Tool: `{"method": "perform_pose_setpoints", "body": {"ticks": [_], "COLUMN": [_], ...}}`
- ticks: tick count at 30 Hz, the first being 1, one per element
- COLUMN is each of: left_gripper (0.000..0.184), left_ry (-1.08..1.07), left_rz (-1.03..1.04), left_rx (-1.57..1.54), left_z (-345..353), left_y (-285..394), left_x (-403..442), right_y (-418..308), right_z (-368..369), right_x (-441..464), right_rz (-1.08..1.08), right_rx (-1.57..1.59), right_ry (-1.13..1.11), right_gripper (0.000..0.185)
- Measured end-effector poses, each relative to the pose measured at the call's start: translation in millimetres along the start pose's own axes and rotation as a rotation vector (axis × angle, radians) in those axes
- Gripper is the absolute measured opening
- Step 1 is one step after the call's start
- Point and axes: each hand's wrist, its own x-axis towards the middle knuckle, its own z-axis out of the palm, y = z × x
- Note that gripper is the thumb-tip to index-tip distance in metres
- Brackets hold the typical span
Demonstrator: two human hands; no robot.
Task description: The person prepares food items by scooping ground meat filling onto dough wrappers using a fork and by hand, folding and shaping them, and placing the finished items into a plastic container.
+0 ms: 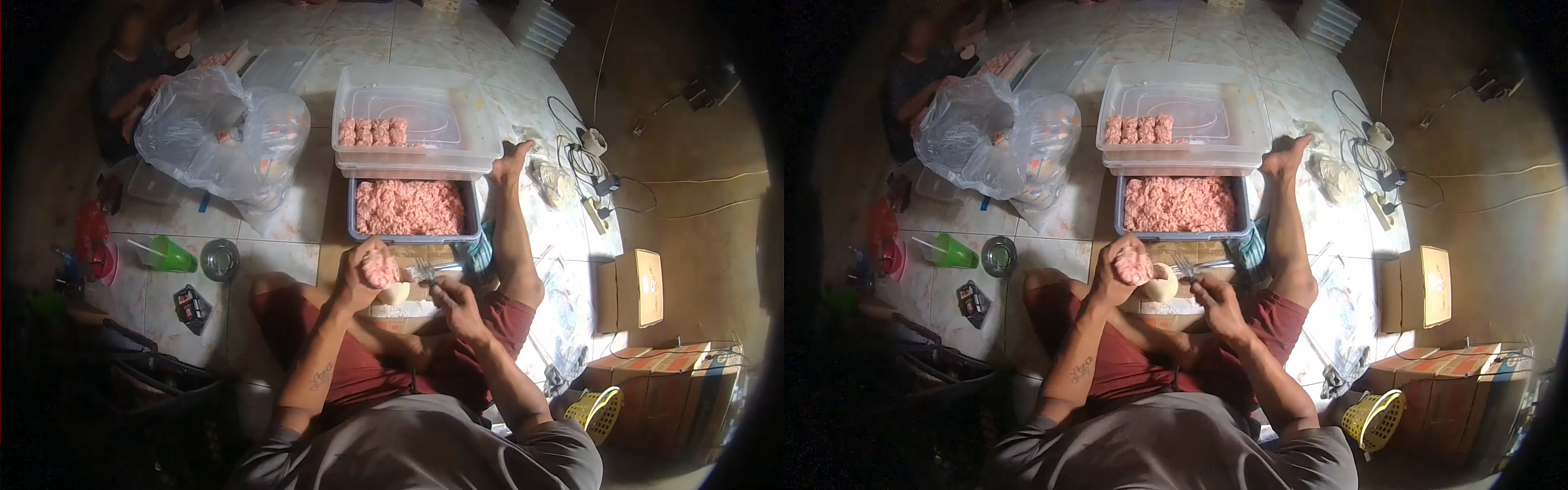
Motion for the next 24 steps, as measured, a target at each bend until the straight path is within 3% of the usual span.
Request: {"method": "perform_pose_setpoints", "body": {"ticks": [3,4,5,7,9,11,12,15,16,17,19,20,21,24], "left_gripper": [0.035,0.038,0.038,0.046,0.053,0.062,0.067,0.065,0.056,0.056,0.045,0.041,0.041,0.051], "left_ry": [-0.002,-0.098,-0.104,0.140,0.213,0.291,0.152,0.096,0.063,0.056,0.008,0.151,0.154,0.091], "left_rz": [0.027,0.090,0.090,0.073,0.065,0.052,-0.003,0.068,-0.057,-0.058,0.063,-0.128,-0.127,0.068], "left_rx": [-0.039,0.038,0.036,0.201,0.207,0.142,0.112,0.037,-0.257,-0.256,0.198,0.152,0.153,-0.001], "left_z": [17,23,28,33,29,22,12,10,19,26,39,48,45,19], "left_y": [5,-9,-15,-26,-10,15,10,11,5,-4,-16,-5,2,4], "left_x": [-1,-2,-3,-5,-3,-3,-5,-6,-7,-8,-11,-11,-9,-6], "right_y": [8,13,12,8,9,8,-6,2,4,6,23,13,8,-8], "right_z": [27,44,41,31,19,13,10,17,27,39,56,53,48,32], "right_x": [-5,-2,0,8,9,-3,-11,-17,-19,-16,-2,-1,-2,-17], "right_rz": [-0.056,-0.254,-0.253,-0.350,-0.483,-0.249,-0.054,0.012,-0.102,-0.217,-0.577,-0.523,-0.524,-0.381], "right_rx": [0.102,0.058,0.059,-0.584,-0.518,-0.206,-0.101,0.131,0.099,0.008,-0.346,-0.525,-0.524,-0.346], "right_ry": [-0.100,0.019,0.025,0.218,0.258,0.220,0.132,-0.034,-0.019,0.012,0.261,0.284,0.282,0.231], "right_gripper": [0.024,0.020,0.020,0.019,0.011,0.011,0.015,0.017,0.014,0.012,0.015,0.025,0.025,0.026]}}
